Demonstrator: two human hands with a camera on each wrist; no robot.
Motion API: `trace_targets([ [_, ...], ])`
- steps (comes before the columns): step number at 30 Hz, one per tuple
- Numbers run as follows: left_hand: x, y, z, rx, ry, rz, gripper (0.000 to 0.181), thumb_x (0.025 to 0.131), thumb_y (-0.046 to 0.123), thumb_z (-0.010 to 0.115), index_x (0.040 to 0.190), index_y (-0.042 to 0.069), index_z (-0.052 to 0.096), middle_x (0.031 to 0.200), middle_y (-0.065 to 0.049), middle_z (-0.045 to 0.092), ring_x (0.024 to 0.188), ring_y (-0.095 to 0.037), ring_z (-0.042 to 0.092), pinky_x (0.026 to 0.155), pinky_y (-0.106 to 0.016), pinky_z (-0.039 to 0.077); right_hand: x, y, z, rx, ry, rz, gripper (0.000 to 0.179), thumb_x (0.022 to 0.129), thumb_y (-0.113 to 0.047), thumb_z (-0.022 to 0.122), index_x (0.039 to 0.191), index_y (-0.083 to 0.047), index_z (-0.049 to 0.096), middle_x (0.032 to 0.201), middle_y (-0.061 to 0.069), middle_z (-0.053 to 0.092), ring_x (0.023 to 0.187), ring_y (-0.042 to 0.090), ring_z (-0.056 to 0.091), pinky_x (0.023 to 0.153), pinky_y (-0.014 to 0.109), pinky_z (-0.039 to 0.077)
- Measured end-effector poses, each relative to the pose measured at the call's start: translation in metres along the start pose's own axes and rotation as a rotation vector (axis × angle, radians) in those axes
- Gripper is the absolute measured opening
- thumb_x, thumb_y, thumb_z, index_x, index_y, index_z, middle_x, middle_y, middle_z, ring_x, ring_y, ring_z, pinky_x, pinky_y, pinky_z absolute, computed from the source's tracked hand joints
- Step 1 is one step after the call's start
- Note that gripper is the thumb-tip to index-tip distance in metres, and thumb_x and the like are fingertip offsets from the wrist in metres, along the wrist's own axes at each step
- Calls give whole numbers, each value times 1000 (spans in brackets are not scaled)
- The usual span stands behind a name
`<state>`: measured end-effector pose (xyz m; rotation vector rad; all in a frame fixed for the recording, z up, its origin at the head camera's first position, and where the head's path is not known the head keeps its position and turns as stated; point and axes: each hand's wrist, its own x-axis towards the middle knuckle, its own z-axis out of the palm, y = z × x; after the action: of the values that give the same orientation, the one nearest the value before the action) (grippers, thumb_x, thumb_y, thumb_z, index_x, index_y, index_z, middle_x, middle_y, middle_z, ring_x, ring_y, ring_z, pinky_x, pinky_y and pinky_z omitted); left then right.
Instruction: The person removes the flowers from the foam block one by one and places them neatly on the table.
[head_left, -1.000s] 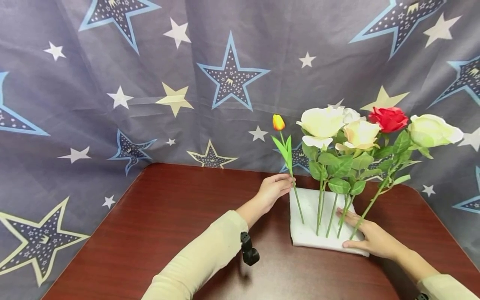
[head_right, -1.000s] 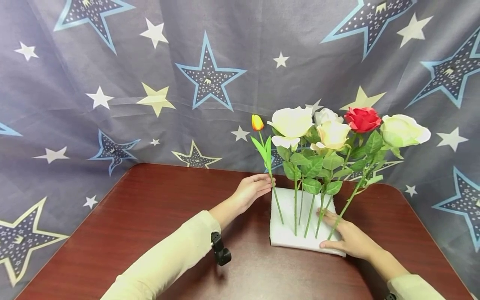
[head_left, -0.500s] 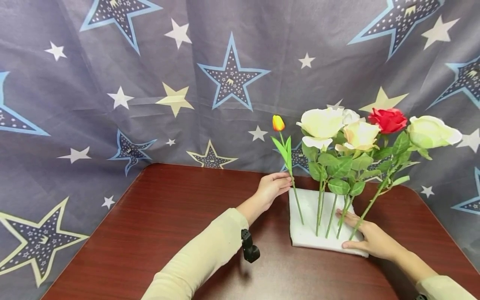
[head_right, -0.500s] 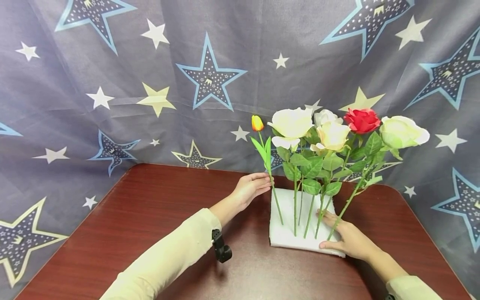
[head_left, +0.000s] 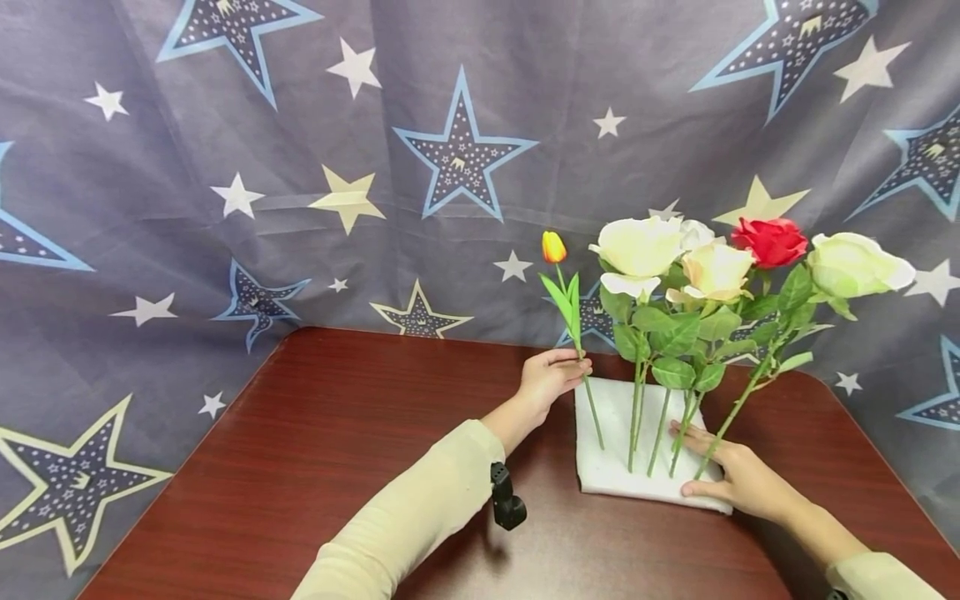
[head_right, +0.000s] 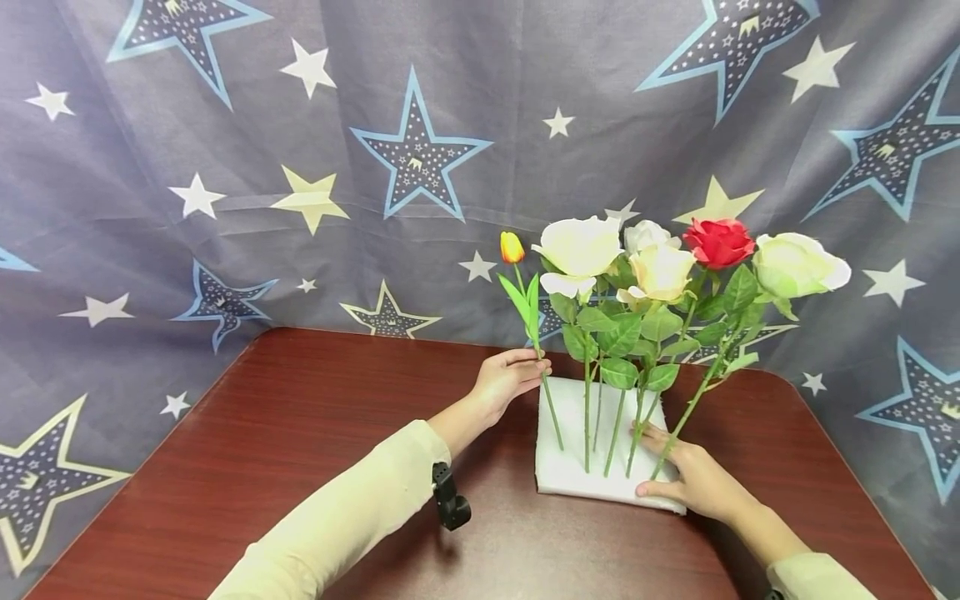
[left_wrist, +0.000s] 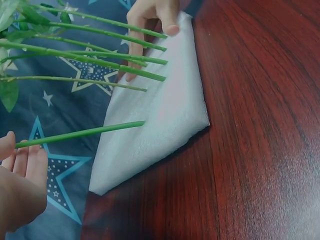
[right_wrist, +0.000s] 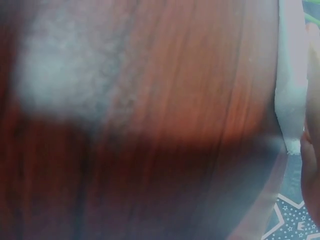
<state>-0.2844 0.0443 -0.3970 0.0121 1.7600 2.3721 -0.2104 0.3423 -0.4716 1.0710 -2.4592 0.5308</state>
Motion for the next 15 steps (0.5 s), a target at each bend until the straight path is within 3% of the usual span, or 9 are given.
trace_targets([
  [9, -1, -1, 2, -74, 59, 47, 25, 83, -3, 70, 107, -9, 68, 103, -24, 72, 76, -11, 72, 87, -34, 60, -3, 0, 3, 10, 25, 6, 72, 63, -30, 86, 123, 0, 63, 134, 9, 60, 136, -18, 24, 107, -5, 19],
  [15, -2, -2, 0, -103, 77, 53, 26, 81, -6, 70, 107, -10, 68, 103, -27, 71, 73, -11, 72, 82, -33, 61, -4, -1, 4, 16, 37, -5, 71, 62, -29, 86, 123, 0, 63, 140, -2, 54, 137, -17, 25, 107, -5, 20],
])
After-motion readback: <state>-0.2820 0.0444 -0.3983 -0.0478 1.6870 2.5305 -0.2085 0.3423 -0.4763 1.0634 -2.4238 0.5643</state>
